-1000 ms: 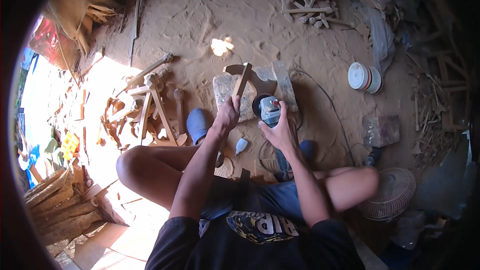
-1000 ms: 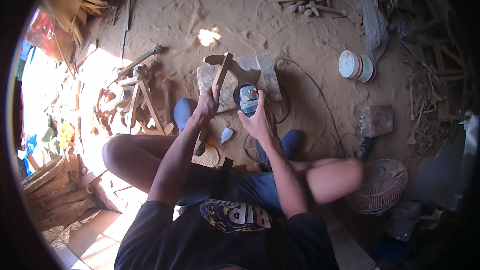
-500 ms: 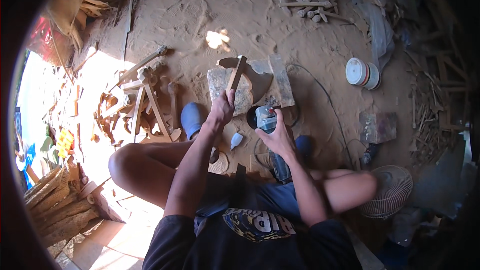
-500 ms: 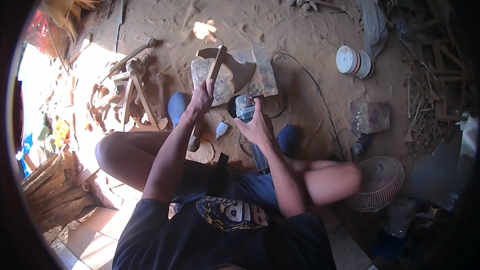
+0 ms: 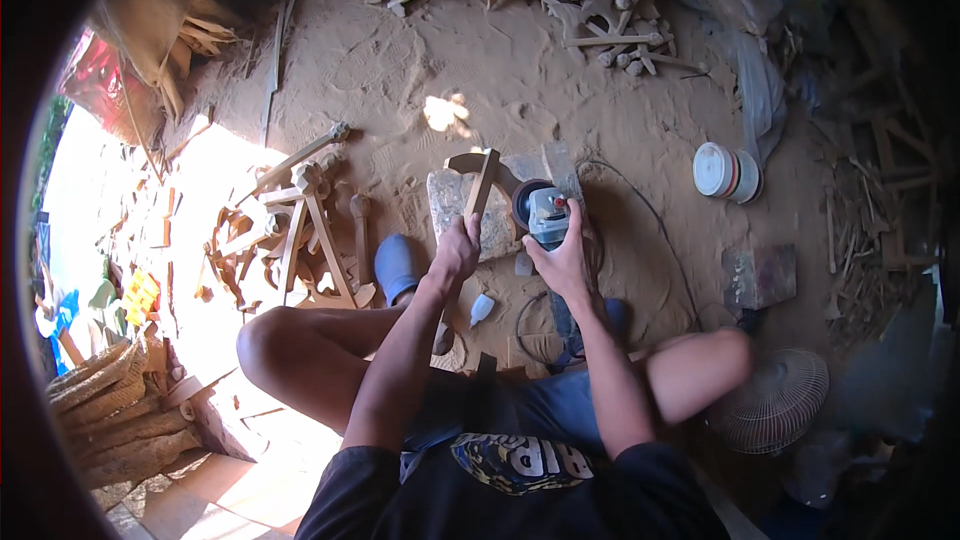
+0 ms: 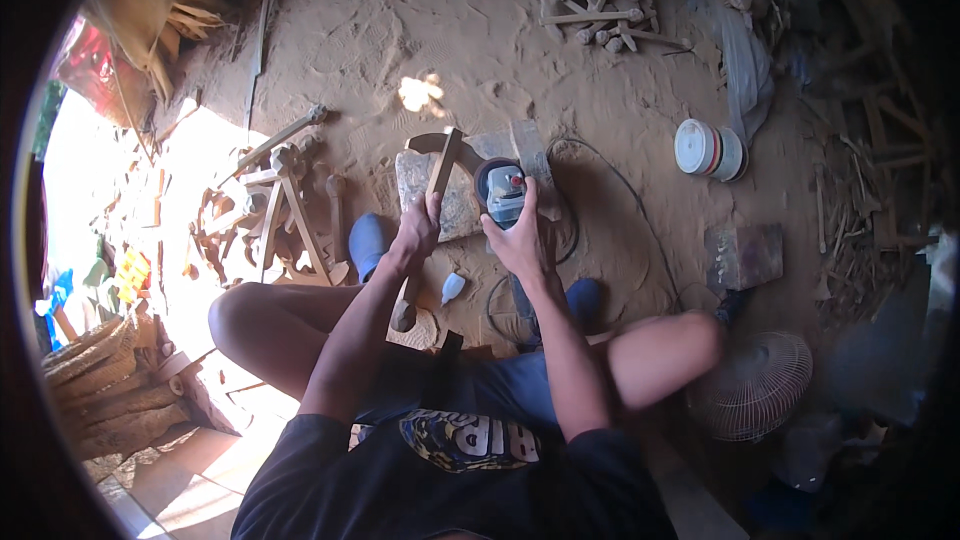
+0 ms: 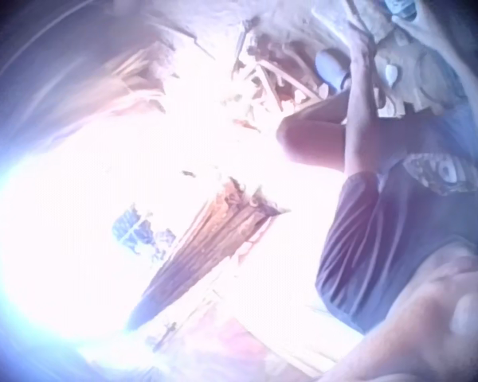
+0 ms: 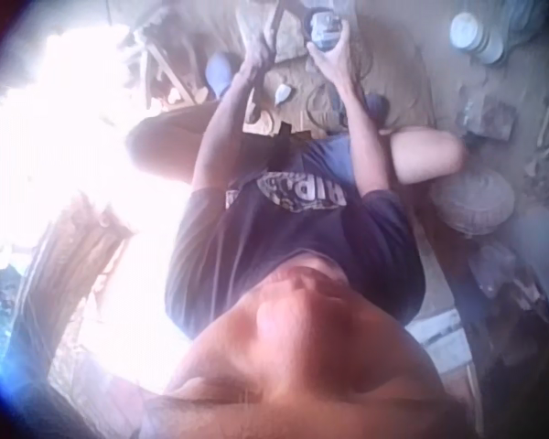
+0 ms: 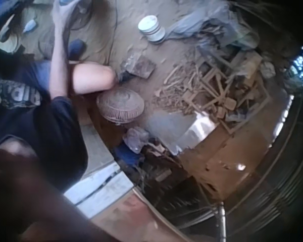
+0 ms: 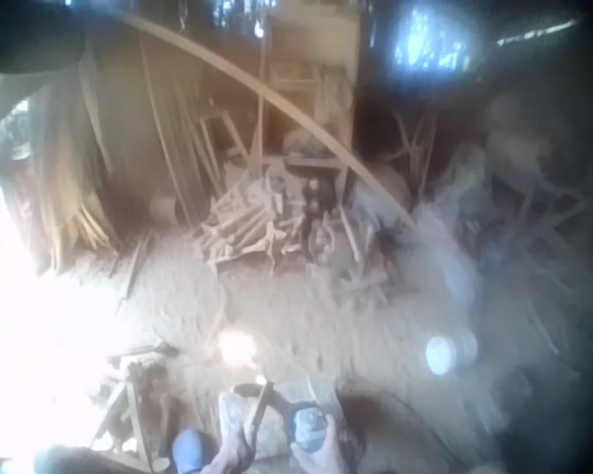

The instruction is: The person sands the surface and edges of a wooden axe using a power sander.

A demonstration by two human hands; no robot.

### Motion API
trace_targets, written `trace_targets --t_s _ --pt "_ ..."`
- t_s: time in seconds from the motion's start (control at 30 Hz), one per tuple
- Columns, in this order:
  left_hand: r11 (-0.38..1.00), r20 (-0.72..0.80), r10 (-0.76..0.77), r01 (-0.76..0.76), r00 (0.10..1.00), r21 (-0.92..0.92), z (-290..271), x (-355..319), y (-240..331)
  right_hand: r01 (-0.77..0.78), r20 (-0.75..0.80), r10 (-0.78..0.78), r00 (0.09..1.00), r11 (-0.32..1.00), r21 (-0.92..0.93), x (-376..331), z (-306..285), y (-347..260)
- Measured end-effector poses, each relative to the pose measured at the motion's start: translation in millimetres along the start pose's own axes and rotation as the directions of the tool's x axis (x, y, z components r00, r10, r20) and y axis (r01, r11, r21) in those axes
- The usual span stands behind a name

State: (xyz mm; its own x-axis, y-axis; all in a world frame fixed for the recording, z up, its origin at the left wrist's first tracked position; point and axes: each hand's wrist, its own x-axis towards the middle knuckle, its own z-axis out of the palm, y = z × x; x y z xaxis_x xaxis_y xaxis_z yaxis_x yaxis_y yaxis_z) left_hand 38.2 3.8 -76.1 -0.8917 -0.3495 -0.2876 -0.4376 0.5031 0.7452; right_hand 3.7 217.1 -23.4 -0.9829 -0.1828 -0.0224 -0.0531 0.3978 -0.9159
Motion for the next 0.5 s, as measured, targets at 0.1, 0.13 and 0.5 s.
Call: trace_targets --t_s 0.1,0.13,0.5 --pt "1.000 0.000 -0.001 0.001 1.000 -0.001 0 -2 4 -0.001 0.026 0.003 1.000 0.998 -0.057 18 12 10" --pt "1.000 -0.005 -0.002 0.002 1.000 0.003 0 -4 2 -0.001 0.042 0.004 0.999 0.997 -0.083 22 16 6" --pt "0.998 0.010 -0.057 0.057 0.998 -0.013 -1 -6 0 0.125 0.030 -0.122 0.992 0.977 -0.174 26 32 12"
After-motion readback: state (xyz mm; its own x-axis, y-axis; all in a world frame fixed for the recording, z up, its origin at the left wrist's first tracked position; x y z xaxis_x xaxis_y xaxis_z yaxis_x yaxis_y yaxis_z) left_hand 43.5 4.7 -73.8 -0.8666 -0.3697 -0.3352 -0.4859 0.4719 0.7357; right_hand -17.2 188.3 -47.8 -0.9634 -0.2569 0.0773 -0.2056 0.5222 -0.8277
